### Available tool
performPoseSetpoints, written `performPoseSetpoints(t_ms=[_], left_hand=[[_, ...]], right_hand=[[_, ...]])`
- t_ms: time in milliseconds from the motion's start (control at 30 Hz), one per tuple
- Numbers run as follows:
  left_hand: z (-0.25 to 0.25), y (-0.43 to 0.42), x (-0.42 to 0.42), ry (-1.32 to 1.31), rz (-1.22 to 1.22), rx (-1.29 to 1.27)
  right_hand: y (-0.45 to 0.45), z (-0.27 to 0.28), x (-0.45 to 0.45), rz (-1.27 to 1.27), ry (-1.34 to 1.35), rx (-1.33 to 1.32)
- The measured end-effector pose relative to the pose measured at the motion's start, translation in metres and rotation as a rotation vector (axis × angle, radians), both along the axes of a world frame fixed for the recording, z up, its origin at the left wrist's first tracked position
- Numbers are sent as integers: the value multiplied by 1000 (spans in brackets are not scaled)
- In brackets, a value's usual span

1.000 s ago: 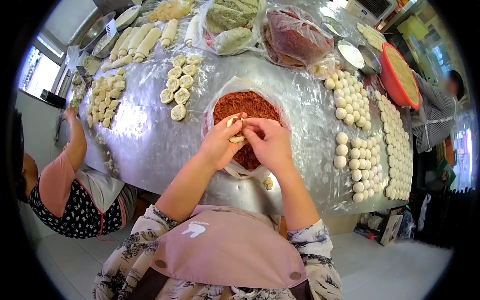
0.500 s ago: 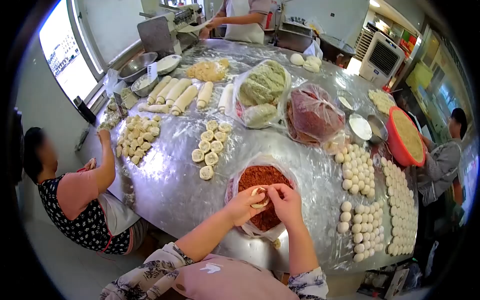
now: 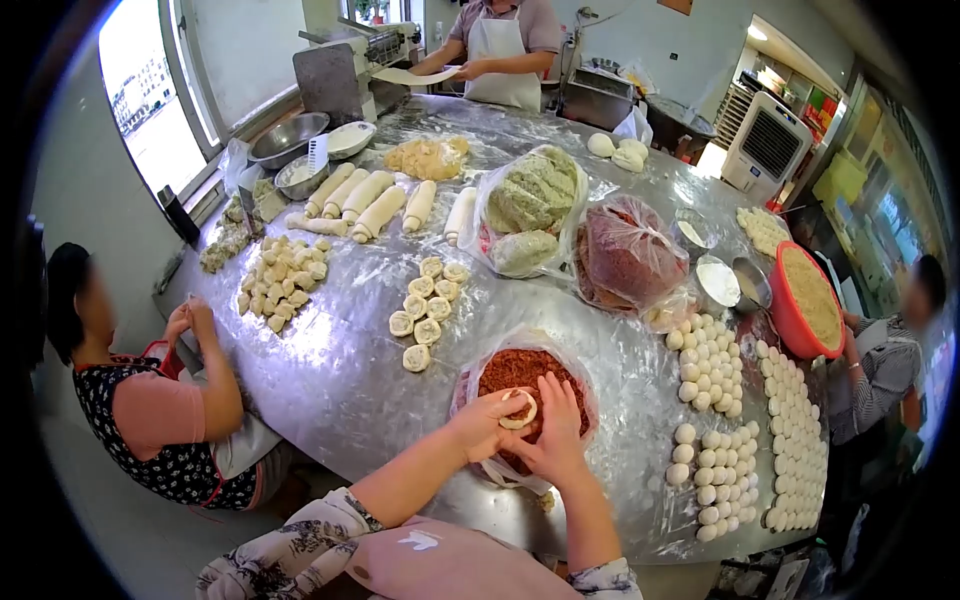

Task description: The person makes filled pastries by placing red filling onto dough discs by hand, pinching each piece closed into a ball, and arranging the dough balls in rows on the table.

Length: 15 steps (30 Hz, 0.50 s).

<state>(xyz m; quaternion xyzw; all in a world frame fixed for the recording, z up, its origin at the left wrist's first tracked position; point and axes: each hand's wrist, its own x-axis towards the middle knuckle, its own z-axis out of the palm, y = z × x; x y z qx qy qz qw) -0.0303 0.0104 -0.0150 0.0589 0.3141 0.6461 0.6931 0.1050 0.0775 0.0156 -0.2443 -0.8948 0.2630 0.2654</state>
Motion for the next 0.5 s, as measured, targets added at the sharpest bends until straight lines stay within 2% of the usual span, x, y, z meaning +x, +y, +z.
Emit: performPoseSetpoints(t_ms=[133,267,500], left_hand=[[21,-7,3,59,-135,77],[-3,-7,11,89,-145,129],[-2,4,21,310,-62,12]], right_hand=[[-5,-17,-3,10,14,51],[-8,-23,-8,-11,170,136],[-21,-18,-24,-216,365,96]])
